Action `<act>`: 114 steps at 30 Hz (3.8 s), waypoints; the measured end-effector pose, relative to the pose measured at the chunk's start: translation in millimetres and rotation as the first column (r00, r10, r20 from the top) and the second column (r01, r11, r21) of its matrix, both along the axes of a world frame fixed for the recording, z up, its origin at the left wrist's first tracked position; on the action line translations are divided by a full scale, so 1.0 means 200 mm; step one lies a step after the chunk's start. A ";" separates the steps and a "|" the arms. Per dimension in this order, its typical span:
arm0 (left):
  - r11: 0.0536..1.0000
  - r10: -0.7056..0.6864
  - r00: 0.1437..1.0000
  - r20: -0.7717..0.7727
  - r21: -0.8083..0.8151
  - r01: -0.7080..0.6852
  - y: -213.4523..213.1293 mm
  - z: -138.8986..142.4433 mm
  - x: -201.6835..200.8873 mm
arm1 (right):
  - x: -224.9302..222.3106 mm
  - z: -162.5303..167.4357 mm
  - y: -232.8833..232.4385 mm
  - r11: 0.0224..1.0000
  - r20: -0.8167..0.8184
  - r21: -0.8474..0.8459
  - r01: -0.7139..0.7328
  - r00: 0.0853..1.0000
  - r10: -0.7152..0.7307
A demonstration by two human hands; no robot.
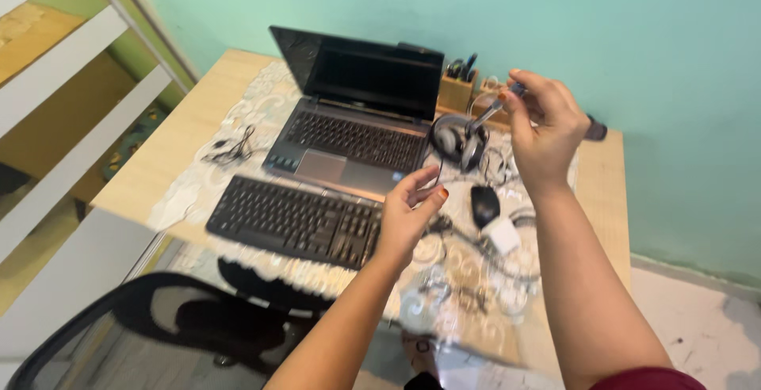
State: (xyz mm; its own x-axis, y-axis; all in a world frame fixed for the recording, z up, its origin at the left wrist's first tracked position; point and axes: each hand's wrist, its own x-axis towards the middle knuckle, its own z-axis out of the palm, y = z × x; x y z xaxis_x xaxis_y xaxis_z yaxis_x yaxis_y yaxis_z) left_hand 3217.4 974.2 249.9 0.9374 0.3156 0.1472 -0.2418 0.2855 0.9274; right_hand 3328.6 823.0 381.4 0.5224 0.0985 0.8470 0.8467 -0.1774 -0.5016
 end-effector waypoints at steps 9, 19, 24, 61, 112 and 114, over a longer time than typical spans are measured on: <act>0.996 0.068 0.984 -0.164 0.068 -0.057 0.06 -0.19 0.71 | 1.15 -0.38 0.28 0.999 -0.056 -0.005 0.054 0.997 -0.054; 0.995 0.091 0.969 -0.228 0.068 -0.078 0.14 -0.23 1.01 | 1.69 -0.66 0.51 0.983 -0.162 -0.163 0.085 0.980 -0.112; 0.994 0.108 0.953 -0.284 0.051 -0.097 0.18 -0.24 1.04 | 1.82 -0.75 0.54 0.926 -0.188 -0.360 0.118 0.963 -0.195; 0.885 0.376 0.921 -0.102 0.334 -0.324 0.31 -0.05 0.66 | 0.98 -0.41 0.59 0.896 0.073 -0.443 -0.028 0.995 0.067; 0.020 -0.032 -0.988 0.152 0.988 0.151 -2.24 0.68 -5.53 | -6.27 0.07 -0.73 -0.480 0.155 -0.771 -0.419 -0.853 0.498; 0.037 -0.085 -0.989 0.125 0.992 0.122 -2.34 0.68 -5.65 | -6.43 0.07 -0.83 -0.495 0.138 -0.779 -0.384 -0.876 0.462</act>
